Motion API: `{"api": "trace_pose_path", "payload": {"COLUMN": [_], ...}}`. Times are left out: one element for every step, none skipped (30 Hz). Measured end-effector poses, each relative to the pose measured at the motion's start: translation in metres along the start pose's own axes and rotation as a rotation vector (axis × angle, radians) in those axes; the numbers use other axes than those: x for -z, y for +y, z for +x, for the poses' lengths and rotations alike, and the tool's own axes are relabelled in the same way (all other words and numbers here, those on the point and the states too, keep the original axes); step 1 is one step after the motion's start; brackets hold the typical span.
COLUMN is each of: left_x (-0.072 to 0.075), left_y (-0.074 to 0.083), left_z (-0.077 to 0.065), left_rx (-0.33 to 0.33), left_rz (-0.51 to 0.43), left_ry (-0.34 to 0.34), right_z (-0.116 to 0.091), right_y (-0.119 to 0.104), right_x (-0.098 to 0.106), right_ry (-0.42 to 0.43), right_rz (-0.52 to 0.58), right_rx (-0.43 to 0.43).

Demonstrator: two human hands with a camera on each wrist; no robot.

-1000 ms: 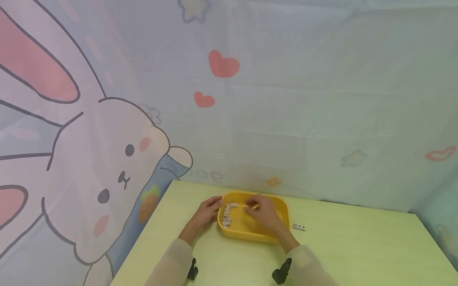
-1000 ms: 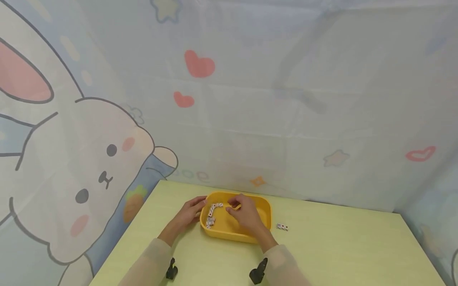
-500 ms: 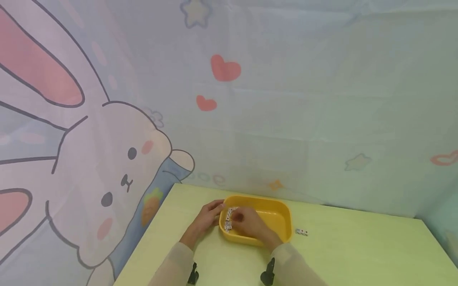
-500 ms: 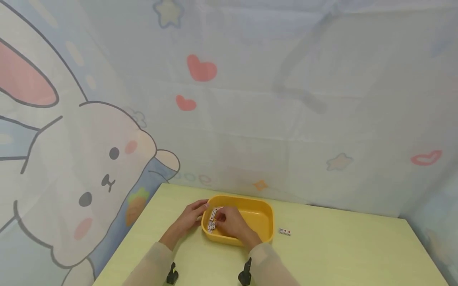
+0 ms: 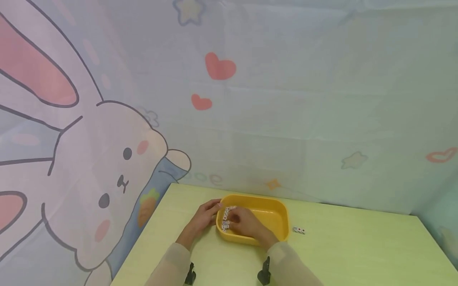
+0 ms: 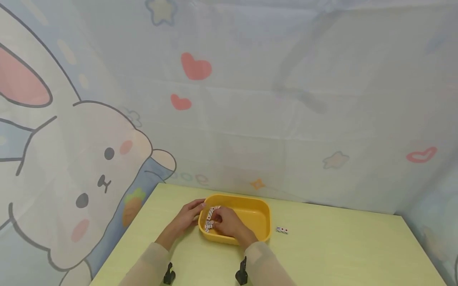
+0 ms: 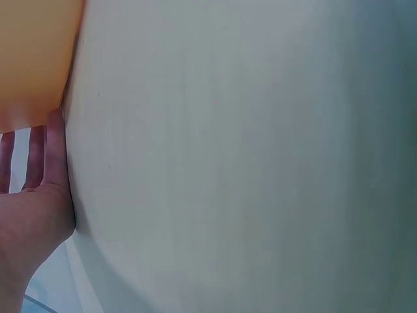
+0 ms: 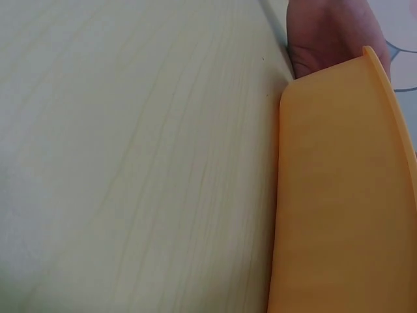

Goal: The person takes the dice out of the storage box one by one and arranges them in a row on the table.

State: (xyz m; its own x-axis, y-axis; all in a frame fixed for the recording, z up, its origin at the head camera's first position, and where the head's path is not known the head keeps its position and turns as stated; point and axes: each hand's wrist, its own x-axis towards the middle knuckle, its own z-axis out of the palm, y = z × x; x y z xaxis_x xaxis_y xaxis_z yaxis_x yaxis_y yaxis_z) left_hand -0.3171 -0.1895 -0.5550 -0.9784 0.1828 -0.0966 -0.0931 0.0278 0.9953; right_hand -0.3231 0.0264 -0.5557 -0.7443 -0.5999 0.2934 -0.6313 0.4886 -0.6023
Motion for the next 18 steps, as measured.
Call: {"api": "trace_pose_path", "payload": {"left_x": [0.0003,0.0005,0.0006,0.0006,0.0005,0.0003,0.0001,-0.0001,-0.0004,-0.0006,-0.0008,-0.0009,-0.0008,-0.0007,-0.0005,-0.0001,0.0003,0.0006], "left_y": [0.0003,0.0005,0.0005,0.0001,-0.0004,-0.0009,-0.0011,-0.0011,-0.0010,-0.0007,-0.0003,0.0000,0.0002,0.0004,0.0002,-0.0001,-0.0004,-0.0008], "left_z": [-0.0001,-0.0002,-0.0001,-0.0002,-0.0003,-0.0003,-0.0003,-0.0002,0.0000,0.0001,0.0002,0.0004,0.0006,0.0006,0.0007,0.0007,0.0009,0.0011], "left_rx": [-0.003,-0.005,-0.006,-0.006,-0.008,-0.010,-0.015,-0.018,-0.021,-0.023,-0.025,-0.026,-0.027,-0.025,-0.024,-0.023,-0.024,-0.023], "left_rz": [0.004,0.005,0.003,-0.001,-0.005,-0.010,-0.012,-0.017,-0.022,-0.024,-0.025,-0.027,-0.027,-0.031,-0.030,-0.030,-0.028,-0.030], "left_ry": [-0.001,-0.001,-0.004,-0.005,-0.007,-0.011,-0.015,-0.020,-0.023,-0.024,-0.027,-0.028,-0.029,-0.029,-0.028,-0.028,-0.027,-0.026], "right_z": [0.0001,0.0002,0.0001,-0.0004,-0.0008,-0.0013,-0.0017,-0.0020,-0.0023,-0.0024,-0.0023,-0.0021,-0.0019,-0.0014,-0.0009,-0.0005,0.0000,0.0005], "right_y": [-0.0002,-0.0006,-0.0013,-0.0019,-0.0026,-0.0032,-0.0038,-0.0047,-0.0055,-0.0059,-0.0061,-0.0061,-0.0062,-0.0062,-0.0058,-0.0052,-0.0048,-0.0040], "right_x": [-0.0001,-0.0002,0.0000,0.0001,0.0002,0.0006,0.0011,0.0019,0.0028,0.0035,0.0041,0.0045,0.0048,0.0050,0.0048,0.0044,0.0041,0.0035], "right_ry": [-0.002,-0.005,-0.006,-0.010,-0.011,-0.013,-0.015,-0.015,-0.012,-0.008,-0.004,0.000,0.002,0.003,0.003,0.002,0.002,0.002], "right_rz": [0.000,-0.001,-0.001,0.002,0.005,0.007,0.006,0.011,0.014,0.013,0.012,0.012,0.011,0.013,0.013,0.012,0.011,0.007], "right_rx": [-0.003,-0.006,-0.005,-0.011,-0.013,-0.018,-0.024,-0.036,-0.044,-0.055,-0.061,-0.071,-0.081,-0.085,-0.087,-0.085,-0.089,-0.092]}}
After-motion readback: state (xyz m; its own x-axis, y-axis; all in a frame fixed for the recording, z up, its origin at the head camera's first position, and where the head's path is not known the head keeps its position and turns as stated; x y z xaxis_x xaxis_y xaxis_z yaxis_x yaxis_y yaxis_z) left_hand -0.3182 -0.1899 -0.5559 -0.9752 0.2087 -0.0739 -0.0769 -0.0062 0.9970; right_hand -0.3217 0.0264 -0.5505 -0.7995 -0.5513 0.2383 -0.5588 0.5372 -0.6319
